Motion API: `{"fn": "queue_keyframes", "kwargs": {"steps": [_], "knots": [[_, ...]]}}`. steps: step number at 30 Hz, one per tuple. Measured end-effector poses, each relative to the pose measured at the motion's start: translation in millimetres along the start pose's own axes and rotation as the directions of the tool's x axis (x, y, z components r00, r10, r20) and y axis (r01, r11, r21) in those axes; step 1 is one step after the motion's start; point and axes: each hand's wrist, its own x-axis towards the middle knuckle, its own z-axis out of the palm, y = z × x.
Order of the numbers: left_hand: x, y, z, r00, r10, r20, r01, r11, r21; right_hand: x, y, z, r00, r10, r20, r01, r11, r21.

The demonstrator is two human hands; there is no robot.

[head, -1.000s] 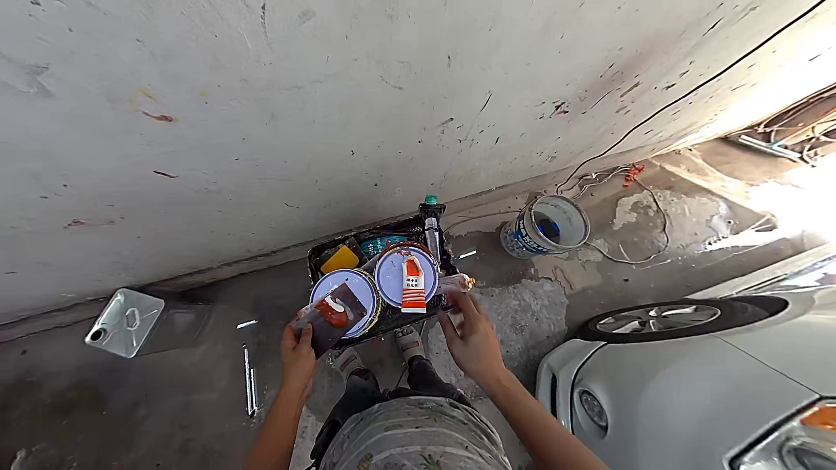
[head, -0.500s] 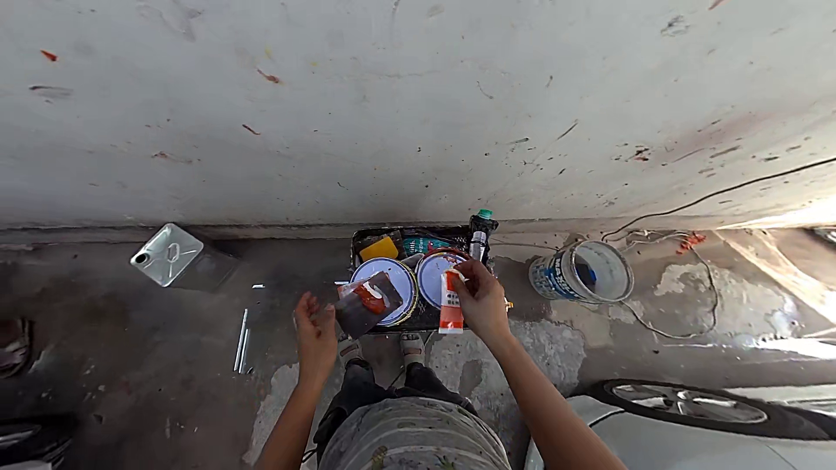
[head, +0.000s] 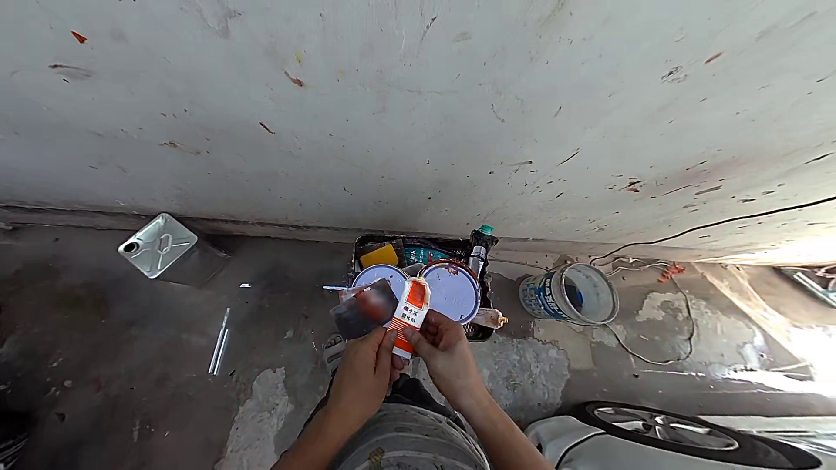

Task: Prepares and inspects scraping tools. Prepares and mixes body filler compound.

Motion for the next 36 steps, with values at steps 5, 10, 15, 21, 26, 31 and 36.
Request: {"fn": "queue_keyframes", "kwargs": {"steps": [5,10,15,21,26,31,36], "knots": [[-12.1,-13.4,-10.2,1.0,-0.006,-0.014,0.008,0.992,0.129,1.3,4.4,5.6,0.992,0.043,0.121,-0.041,0.999,-0.019],[-19.8,-26.7,-4.3,0.986,-0.074,-0.148,0.091,0.99,0.112,5.0,10.1,17.2,0.94,0.198,0.278,-0.215,0.976,0.033],[-16.0,-35.1,-21.2,0.978,-0.024,-0.209,0.065,0.979,0.195,2.1,11.9,37.7,0.873,0.329,0.361,-0.332,0.942,-0.055],[-5.4,-25.9,-44.3,0.985,-0.133,-0.113,0.16,0.945,0.284,-3.5,20.2,46.1,0.873,0.321,0.368,-0.293,0.947,-0.129],[-12.6,-37.0,-33.7,0.975,-0.121,-0.185,0.165,0.956,0.241,-1.7,26.8,49.0,0.856,0.34,0.39,-0.361,0.932,-0.022],[-16.6,-42.7,-26.1,0.973,-0.057,-0.224,0.106,0.971,0.213,-2.5,24.3,49.8,0.91,0.308,0.277,-0.268,0.948,-0.173],[-19.1,-49.3,-26.1,0.975,-0.051,-0.215,0.087,0.984,0.158,-3.0,31.8,52.0,0.921,0.208,0.328,-0.207,0.978,-0.039]]}}
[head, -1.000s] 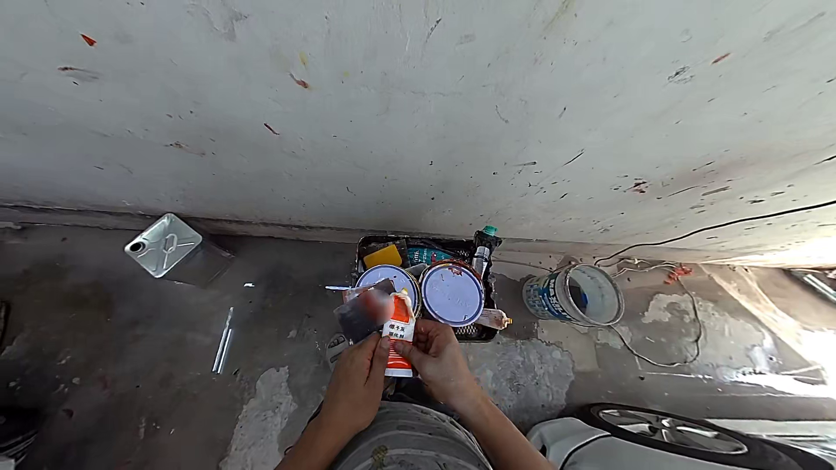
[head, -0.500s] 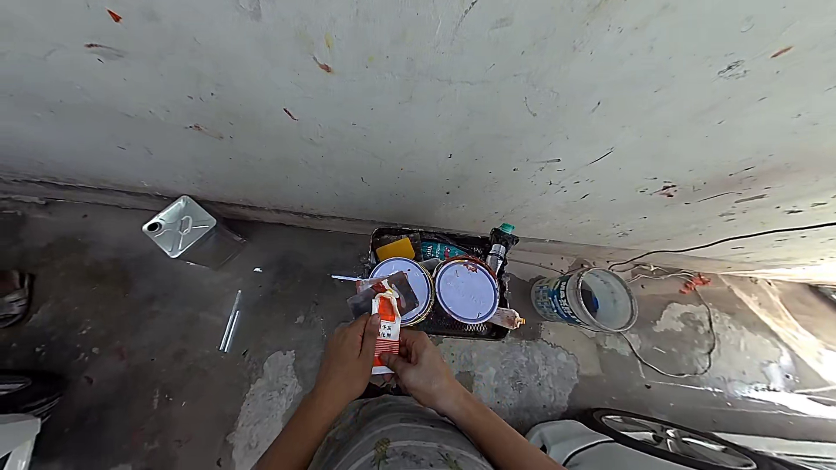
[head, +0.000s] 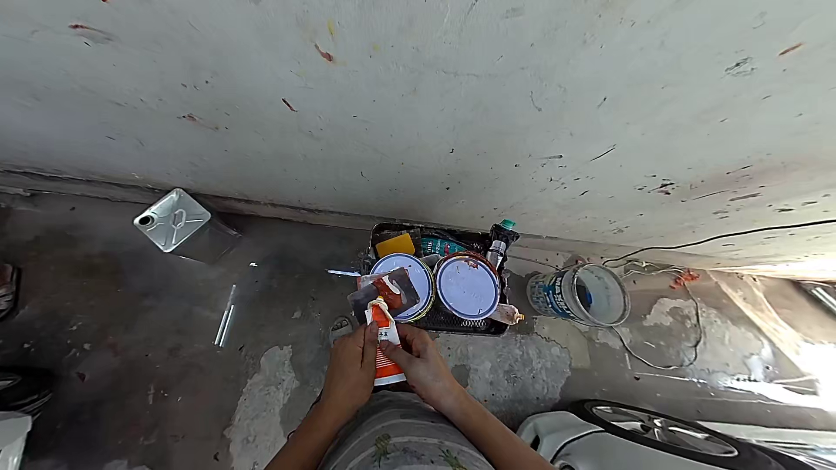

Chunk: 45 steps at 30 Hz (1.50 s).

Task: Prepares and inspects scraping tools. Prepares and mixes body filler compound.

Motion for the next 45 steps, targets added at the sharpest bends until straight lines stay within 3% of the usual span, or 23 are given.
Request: {"fn": "queue_keyframes", "kwargs": {"steps": [8,13,18,23,27,30,33,37,43,45], "knots": [[10.9,6.4,-11.3,0.994,0.083,0.068,-0.094,0.979,0.179,0.1,2.8,4.1,0.991,-0.096,-0.097,0.099,0.995,0.022],[9.2,6.4,-2.1,0.998,0.034,0.062,-0.029,0.997,-0.07,2.4,10.8,0.9,0.975,-0.192,-0.115,0.184,0.98,-0.08],[5.5,7.5,2.0,0.996,0.07,0.059,-0.072,0.997,0.03,-1.1,5.8,-1.6,0.949,-0.251,-0.191,0.216,0.959,-0.183],[1.3,5.3,3.4,0.988,0.134,0.072,-0.132,0.991,-0.035,3.1,12.5,-1.9,0.909,-0.321,-0.265,0.246,0.928,-0.279],[4.9,7.5,2.6,0.989,0.02,0.149,-0.015,0.999,-0.031,1.2,18.2,-5.2,0.911,-0.306,-0.277,0.239,0.938,-0.252],[2.4,4.0,3.3,0.994,-0.003,0.114,-0.002,0.999,0.048,-3.4,17.9,-2.4,0.899,-0.356,-0.255,0.216,0.867,-0.449],[-1.8,5.4,4.2,0.996,0.062,0.058,-0.068,0.992,0.109,-6.3,12.0,-2.7,0.887,-0.411,-0.209,0.251,0.811,-0.528],[-1.0,-1.9,3.1,0.984,0.177,0.015,-0.177,0.98,0.093,-3.4,13.2,1.4,0.873,-0.426,-0.238,0.267,0.825,-0.498],[11.3,-4.5,-15.8,0.936,0.143,0.323,-0.217,0.954,0.205,-4.6,19.8,4.3,0.913,-0.326,-0.247,0.194,0.876,-0.441],[13.2,-9.2,-14.9,0.925,0.185,0.333,-0.269,0.937,0.225,-4.2,20.0,4.0,0.927,-0.302,-0.221,0.159,0.853,-0.497]]}}
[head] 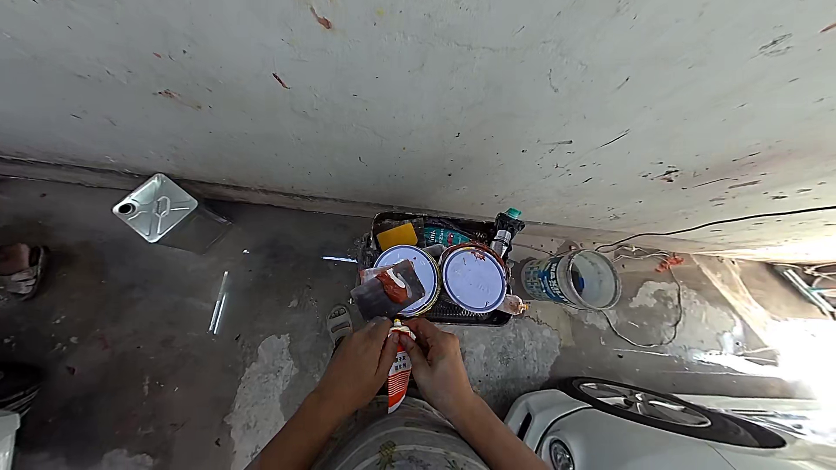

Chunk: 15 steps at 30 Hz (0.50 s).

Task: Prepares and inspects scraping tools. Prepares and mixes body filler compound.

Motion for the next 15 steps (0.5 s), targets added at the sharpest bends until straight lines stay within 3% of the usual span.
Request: {"fn": "queue_keyframes", "kwargs": {"steps": [3,7,11,15], "knots": [[-2.6,-3.6,5.3,0.993,0.007,-0.118,0.0,0.998,0.056,6.9,-9.9,-3.1,0.998,-0.008,0.065,0.02,0.983,-0.184],[1.7,-9.1,9.9,0.978,0.037,-0.205,-0.015,0.994,0.106,19.0,-15.2,-8.5,0.987,0.079,0.141,-0.041,0.965,-0.259],[11.8,-14.1,13.8,0.979,0.04,-0.201,-0.02,0.995,0.102,23.5,-8.7,-0.8,0.993,0.105,0.045,-0.086,0.947,-0.308],[19.1,-18.2,19.4,0.988,-0.002,-0.155,0.017,0.996,0.09,23.9,3.2,10.1,0.998,0.024,-0.066,-0.048,0.921,-0.388]]}}
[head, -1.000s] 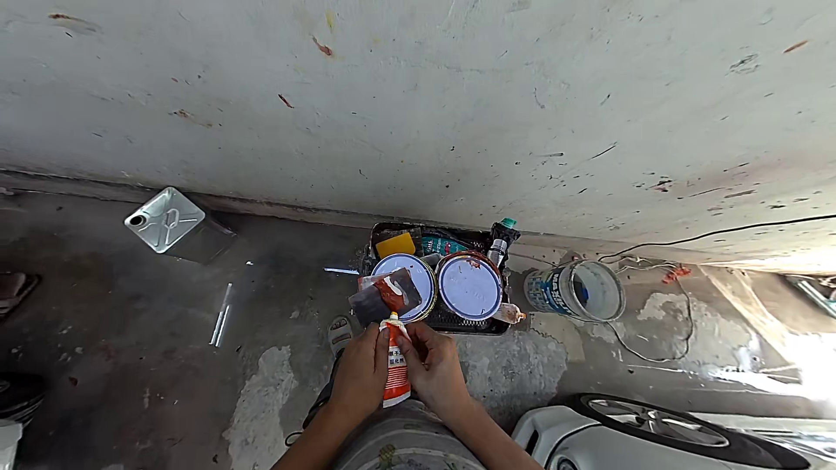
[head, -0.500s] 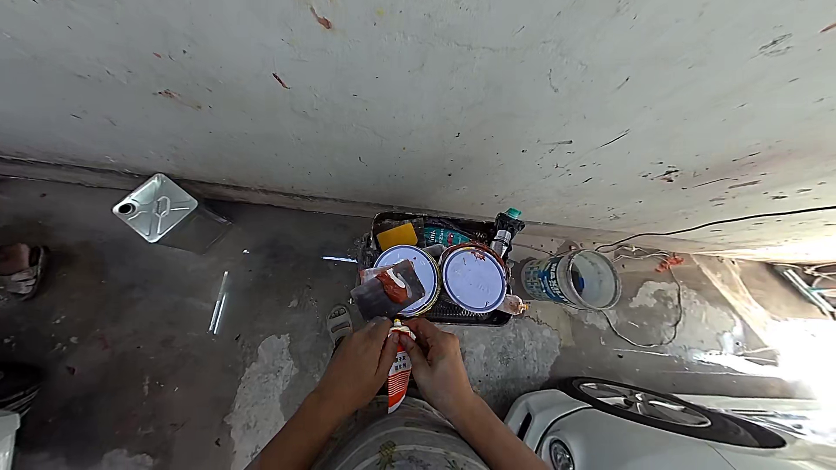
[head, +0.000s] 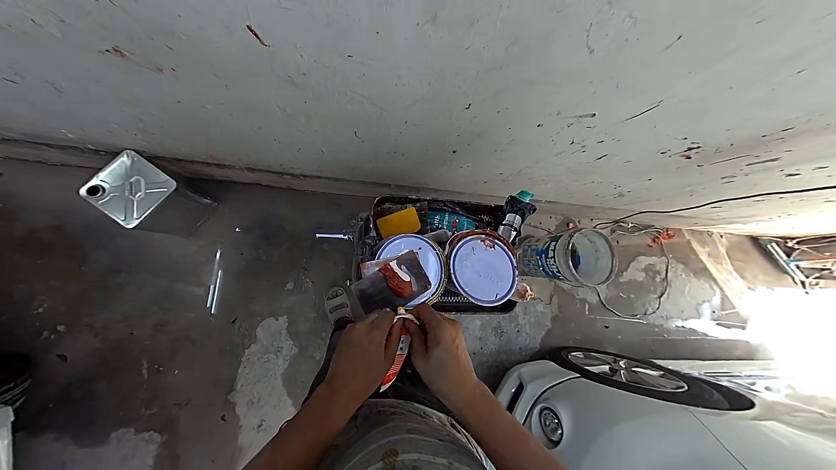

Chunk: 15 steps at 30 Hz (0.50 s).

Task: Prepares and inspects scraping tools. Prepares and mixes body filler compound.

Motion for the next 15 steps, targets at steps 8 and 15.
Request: {"fn": "queue_keyframes", "kwargs": {"steps": [8,15], "knots": [[8.6,-3.1,14.0,0.997,-0.069,0.021,0.07,0.998,-0.011,4.5,16.4,24.1,0.994,-0.026,-0.102,0.022,0.999,-0.042],[12.8,-1.9,22.8,0.978,-0.195,0.068,0.199,0.978,-0.055,10.7,24.2,35.4,0.989,-0.096,-0.111,0.078,0.985,-0.156]]}}
